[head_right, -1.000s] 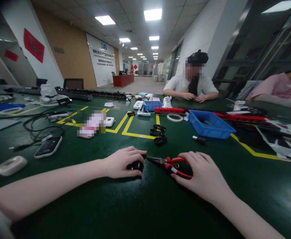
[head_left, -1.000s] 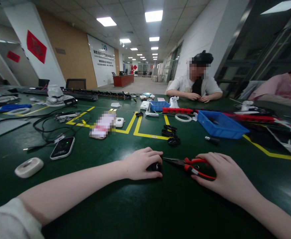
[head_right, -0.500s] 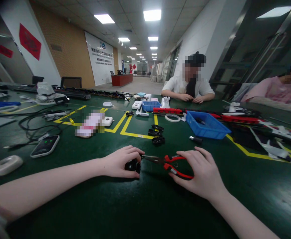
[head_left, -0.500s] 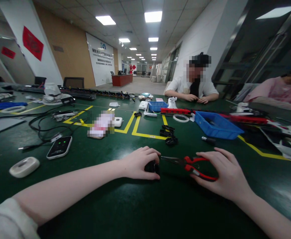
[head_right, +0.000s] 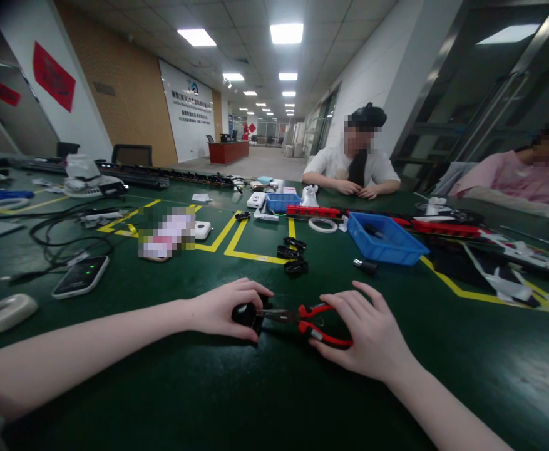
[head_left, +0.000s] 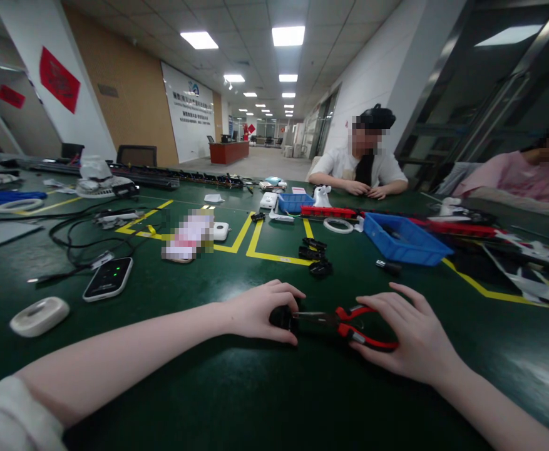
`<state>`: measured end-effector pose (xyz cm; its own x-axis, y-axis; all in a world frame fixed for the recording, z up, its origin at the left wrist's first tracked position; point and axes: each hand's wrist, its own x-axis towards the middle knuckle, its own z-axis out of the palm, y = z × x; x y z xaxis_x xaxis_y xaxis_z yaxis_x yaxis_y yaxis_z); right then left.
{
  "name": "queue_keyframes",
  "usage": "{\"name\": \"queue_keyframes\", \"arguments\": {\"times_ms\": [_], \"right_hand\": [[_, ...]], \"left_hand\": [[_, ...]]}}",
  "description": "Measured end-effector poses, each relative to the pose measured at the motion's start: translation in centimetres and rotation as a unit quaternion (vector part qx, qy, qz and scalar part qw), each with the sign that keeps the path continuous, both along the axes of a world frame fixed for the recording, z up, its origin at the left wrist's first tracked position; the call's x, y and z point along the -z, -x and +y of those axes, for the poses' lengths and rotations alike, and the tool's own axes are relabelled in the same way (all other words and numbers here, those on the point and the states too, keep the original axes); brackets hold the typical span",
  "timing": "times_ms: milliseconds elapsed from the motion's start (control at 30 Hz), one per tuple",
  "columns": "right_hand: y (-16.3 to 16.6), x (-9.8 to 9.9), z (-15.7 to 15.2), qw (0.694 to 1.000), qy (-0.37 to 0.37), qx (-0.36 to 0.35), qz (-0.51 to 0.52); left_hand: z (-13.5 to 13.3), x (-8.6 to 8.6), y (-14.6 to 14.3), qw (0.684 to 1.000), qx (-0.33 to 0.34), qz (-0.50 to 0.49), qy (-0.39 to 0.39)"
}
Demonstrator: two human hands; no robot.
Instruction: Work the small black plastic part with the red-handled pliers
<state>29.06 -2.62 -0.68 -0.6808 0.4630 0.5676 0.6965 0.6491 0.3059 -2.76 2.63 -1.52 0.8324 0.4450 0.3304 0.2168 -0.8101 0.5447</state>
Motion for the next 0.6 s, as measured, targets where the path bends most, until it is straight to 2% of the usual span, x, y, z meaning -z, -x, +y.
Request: {"name": "queue_keyframes", "arguments": {"times_ms": [600], "right_hand": [[0.48, -0.22, -0.24, 0.999, 0.030, 0.010, 0.003]], "left_hand": [[-0.09, -0.12, 0.16, 0.997, -0.007, -0.071, 0.040]]}}
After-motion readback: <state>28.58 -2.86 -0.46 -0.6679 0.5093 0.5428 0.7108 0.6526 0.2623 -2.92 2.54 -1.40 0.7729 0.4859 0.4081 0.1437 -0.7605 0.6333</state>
